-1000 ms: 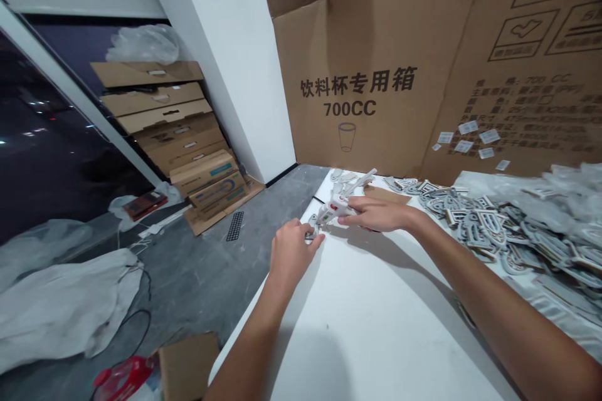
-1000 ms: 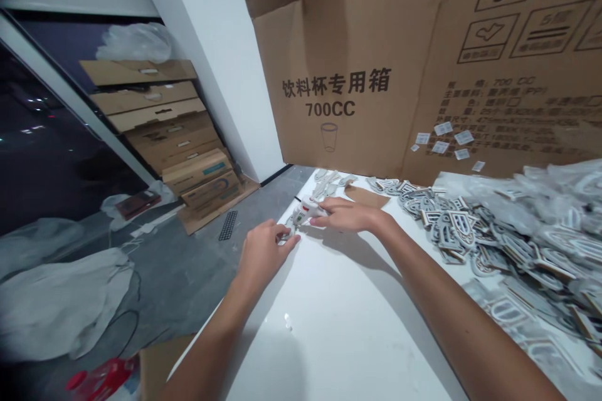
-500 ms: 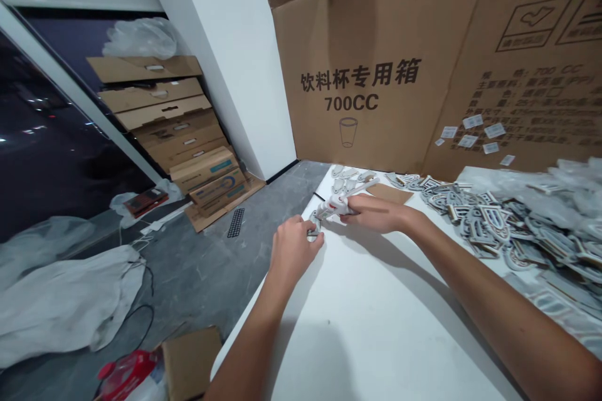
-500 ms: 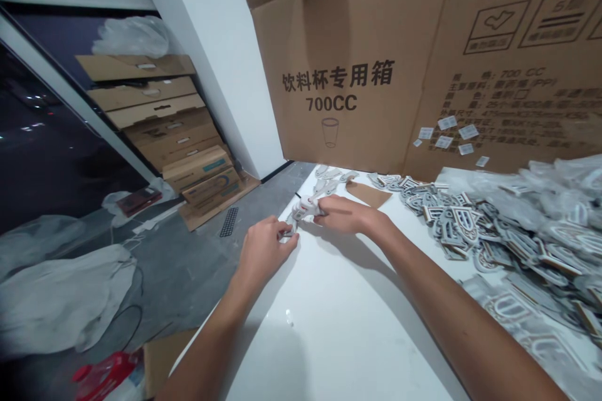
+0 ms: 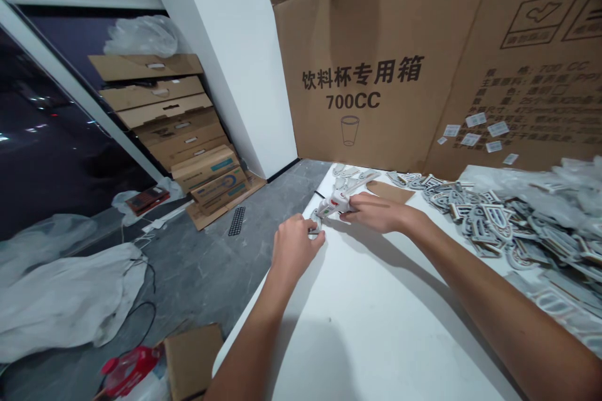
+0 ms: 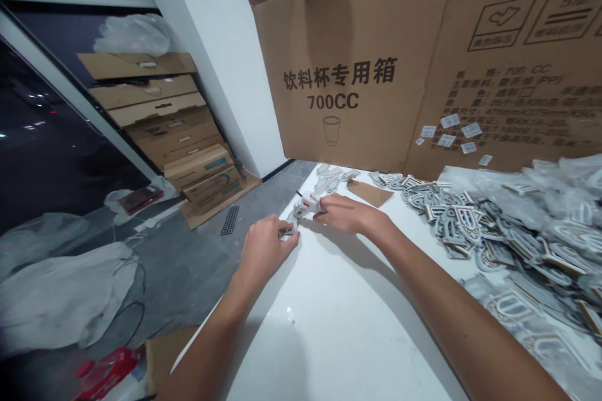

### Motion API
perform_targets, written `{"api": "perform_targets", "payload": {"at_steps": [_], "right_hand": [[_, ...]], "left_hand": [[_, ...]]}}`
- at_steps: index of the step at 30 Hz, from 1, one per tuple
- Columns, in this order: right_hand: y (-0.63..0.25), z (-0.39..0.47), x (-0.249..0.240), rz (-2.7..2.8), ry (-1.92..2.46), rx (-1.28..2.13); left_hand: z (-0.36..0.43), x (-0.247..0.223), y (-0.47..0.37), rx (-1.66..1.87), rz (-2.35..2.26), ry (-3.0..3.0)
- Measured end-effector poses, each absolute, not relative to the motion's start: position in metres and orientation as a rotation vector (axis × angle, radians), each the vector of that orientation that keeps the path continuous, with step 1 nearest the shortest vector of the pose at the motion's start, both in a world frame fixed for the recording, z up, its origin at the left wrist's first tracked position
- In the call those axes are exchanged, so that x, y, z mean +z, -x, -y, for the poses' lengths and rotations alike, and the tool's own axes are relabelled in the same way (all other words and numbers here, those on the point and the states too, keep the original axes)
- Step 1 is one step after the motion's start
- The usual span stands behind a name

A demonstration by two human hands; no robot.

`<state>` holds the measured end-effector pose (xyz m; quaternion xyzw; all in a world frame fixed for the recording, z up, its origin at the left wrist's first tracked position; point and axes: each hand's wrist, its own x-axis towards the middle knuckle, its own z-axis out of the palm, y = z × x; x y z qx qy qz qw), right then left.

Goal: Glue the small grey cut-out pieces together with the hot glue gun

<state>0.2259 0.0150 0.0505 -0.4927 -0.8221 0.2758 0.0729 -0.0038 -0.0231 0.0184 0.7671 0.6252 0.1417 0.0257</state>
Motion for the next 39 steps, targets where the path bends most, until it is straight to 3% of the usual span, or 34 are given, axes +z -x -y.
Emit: {"api": "perform_targets", "payload": {"at_steps": [27,31,39], "right_hand": [[-0.2273,-0.012,0.0536,2.34,1.658,0.905],[-0.2285,-0.0152,0.0524,2.251,1.669,1.042],[-0.2199,-0.011,0.0548,1.57,1.688,1.51]], "left_hand": [[0.0213,0.0126,0.0004,0.525,-1.971,-2.245],[0.0218,0.0115,-0.0011,0.544,-2.006,-2.208],[0.0232,0.0102,-0.0037,0.596,-2.037,-2.186]]}}
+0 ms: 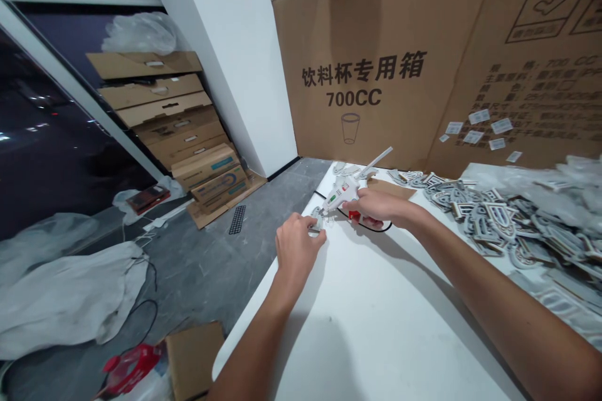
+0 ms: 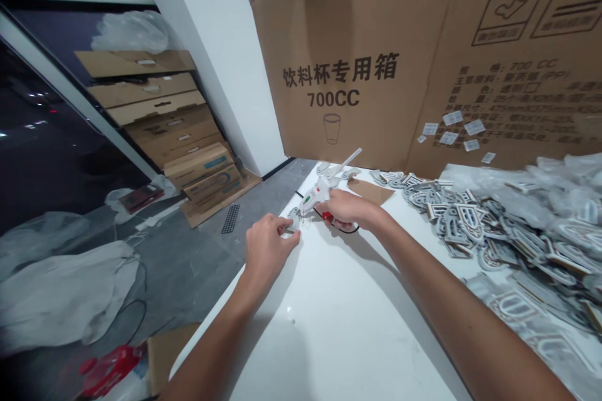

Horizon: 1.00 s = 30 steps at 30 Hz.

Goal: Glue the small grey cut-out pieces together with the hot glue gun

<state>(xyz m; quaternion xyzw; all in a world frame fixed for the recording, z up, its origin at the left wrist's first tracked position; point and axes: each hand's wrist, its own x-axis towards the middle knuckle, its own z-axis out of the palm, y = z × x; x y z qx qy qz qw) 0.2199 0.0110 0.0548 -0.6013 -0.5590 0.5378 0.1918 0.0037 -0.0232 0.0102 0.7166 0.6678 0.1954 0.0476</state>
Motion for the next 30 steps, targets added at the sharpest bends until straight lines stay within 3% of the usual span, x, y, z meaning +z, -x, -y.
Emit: {"api": "perform_targets", "payload": {"at_steps": [9,20,30], "right_hand": [[-0.236,-0.022,0.049,1.234,1.503,1.938],[-0.24,-0.018,0.081,0.808,1.117,1.246],[-0.239,-0.022,0.08,0.826,1.089,1.176]], "left_hand": [[0.02,0.007,-0.003,0.667,-1.947,-2.221],[0.02,0.01,-0.001,0.582,-1.937,-2.225],[0.02,0.007,0.0,1.002,-1.619,-2.254]]}}
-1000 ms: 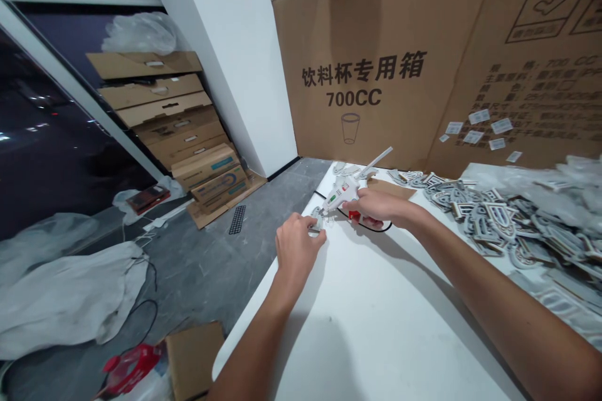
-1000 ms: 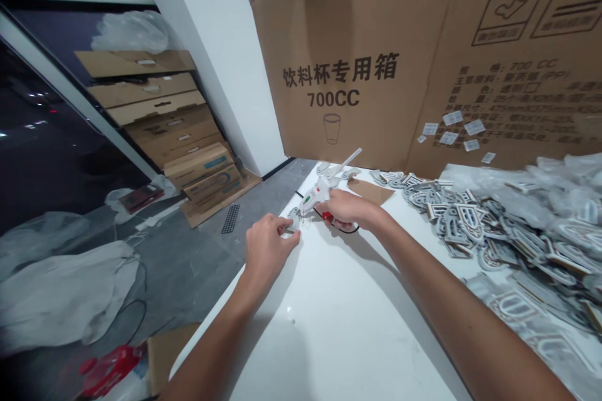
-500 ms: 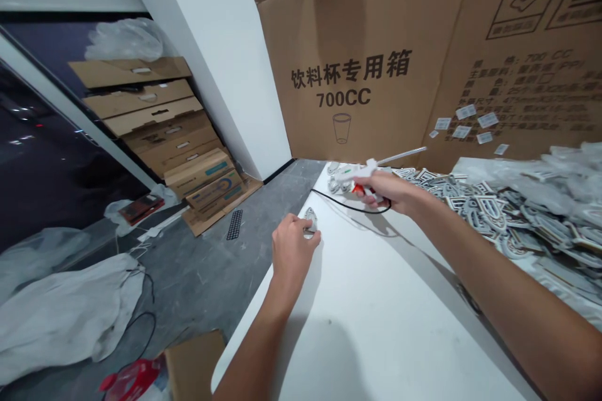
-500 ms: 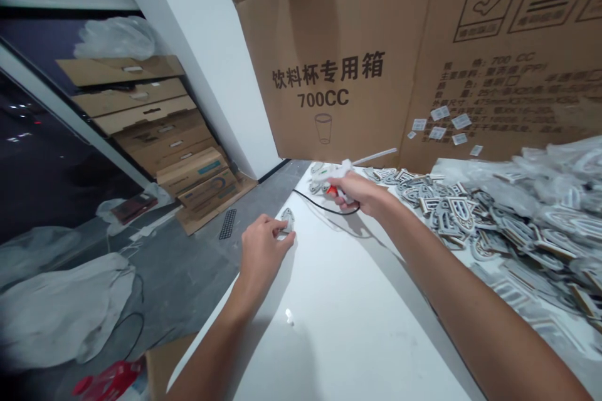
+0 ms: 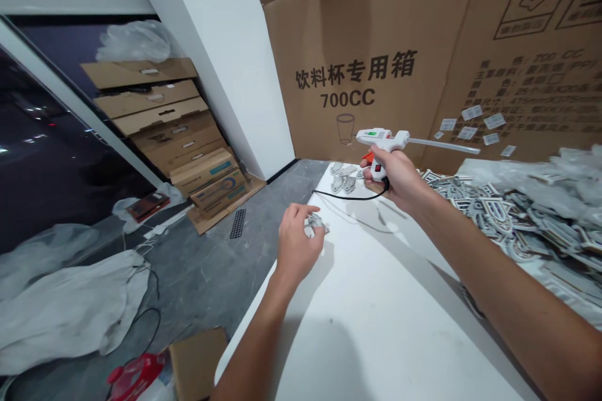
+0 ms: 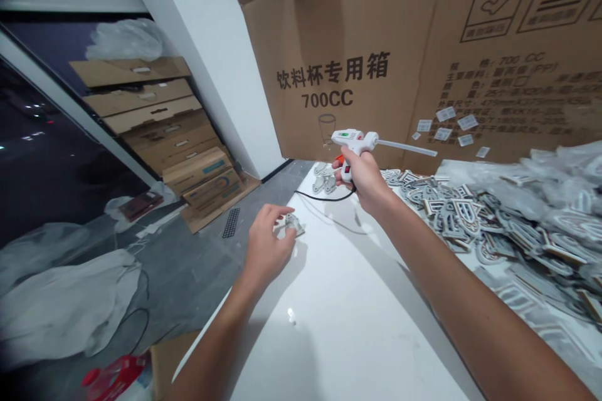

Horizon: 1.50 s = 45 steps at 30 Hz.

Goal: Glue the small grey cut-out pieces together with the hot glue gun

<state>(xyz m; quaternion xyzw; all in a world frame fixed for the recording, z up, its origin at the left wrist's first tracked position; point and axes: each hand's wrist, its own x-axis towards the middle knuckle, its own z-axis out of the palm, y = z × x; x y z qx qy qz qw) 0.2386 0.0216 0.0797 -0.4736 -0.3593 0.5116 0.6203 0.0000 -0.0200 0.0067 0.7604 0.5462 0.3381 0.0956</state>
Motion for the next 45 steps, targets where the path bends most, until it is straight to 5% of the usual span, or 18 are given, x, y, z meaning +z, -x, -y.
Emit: {"api": "perform_targets", "payload": {"at_steps": [7,13,29,45], "right_hand": [[-0.236,-0.02,0.084,0.702,1.141,1.202],[-0.236,-0.021,0.083,0.774,1.14,1.215],[-0.239,-0.016,0.066,2.288,1.552,0.758],[-0.225,-0.013,0.053,2.359,1.547,0.743]], "left_hand": [[0.013,-0.01,0.01,0.791,-1.45,-2.489],[0.016,-0.002,0.008,0.779,-1.743,-2.406],[0.01,-0.01,0.008,0.79,-1.897,-2.118],[0.009,-0.01,0.008,0.787,-1.877,-2.111]]}}
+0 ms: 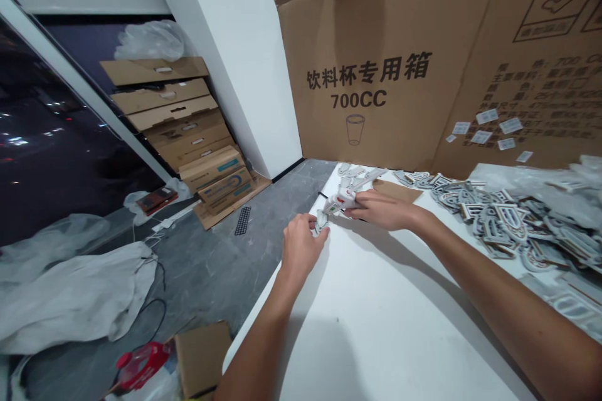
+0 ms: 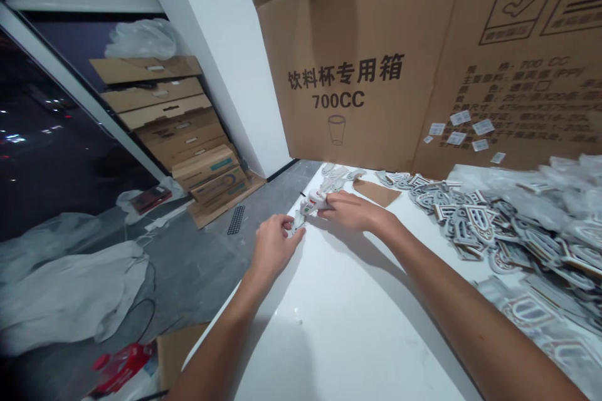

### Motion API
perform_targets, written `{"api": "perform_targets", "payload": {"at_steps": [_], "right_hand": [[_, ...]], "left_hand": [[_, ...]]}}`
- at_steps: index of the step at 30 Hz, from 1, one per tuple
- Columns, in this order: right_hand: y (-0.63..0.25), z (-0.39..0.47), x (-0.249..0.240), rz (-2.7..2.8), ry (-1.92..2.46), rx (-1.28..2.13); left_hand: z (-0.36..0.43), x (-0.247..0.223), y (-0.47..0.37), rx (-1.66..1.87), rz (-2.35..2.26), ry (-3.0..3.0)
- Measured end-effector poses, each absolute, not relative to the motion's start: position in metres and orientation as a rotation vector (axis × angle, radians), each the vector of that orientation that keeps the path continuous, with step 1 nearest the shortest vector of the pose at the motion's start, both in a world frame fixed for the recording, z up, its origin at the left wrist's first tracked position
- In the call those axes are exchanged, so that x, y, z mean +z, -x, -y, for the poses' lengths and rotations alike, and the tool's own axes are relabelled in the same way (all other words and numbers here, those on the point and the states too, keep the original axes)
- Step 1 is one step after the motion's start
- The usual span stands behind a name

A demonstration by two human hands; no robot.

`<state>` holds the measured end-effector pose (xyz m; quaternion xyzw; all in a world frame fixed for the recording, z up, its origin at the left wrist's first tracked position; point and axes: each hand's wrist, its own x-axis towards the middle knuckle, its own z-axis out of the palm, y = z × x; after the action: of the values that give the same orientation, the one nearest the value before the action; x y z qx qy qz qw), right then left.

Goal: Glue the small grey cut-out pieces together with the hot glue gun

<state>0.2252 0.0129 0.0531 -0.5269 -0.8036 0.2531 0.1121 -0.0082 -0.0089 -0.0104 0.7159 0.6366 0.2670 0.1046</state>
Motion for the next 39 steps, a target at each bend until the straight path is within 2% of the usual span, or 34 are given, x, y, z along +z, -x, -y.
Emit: {"api": "perform_targets", "payload": {"at_steps": [19,39], "right_hand": [[-0.2213,-0.0129,0.0495,2.377,1.681,0.673],[-0.2204,-0.0132,0.0463,2.42,1.623,0.631]], "left_hand": [[0.0108,-0.0115,0.007,0.769,-1.913,-2.084],[0.0111,-0.0109,0.0059,0.774,-1.912,-2.078]]}}
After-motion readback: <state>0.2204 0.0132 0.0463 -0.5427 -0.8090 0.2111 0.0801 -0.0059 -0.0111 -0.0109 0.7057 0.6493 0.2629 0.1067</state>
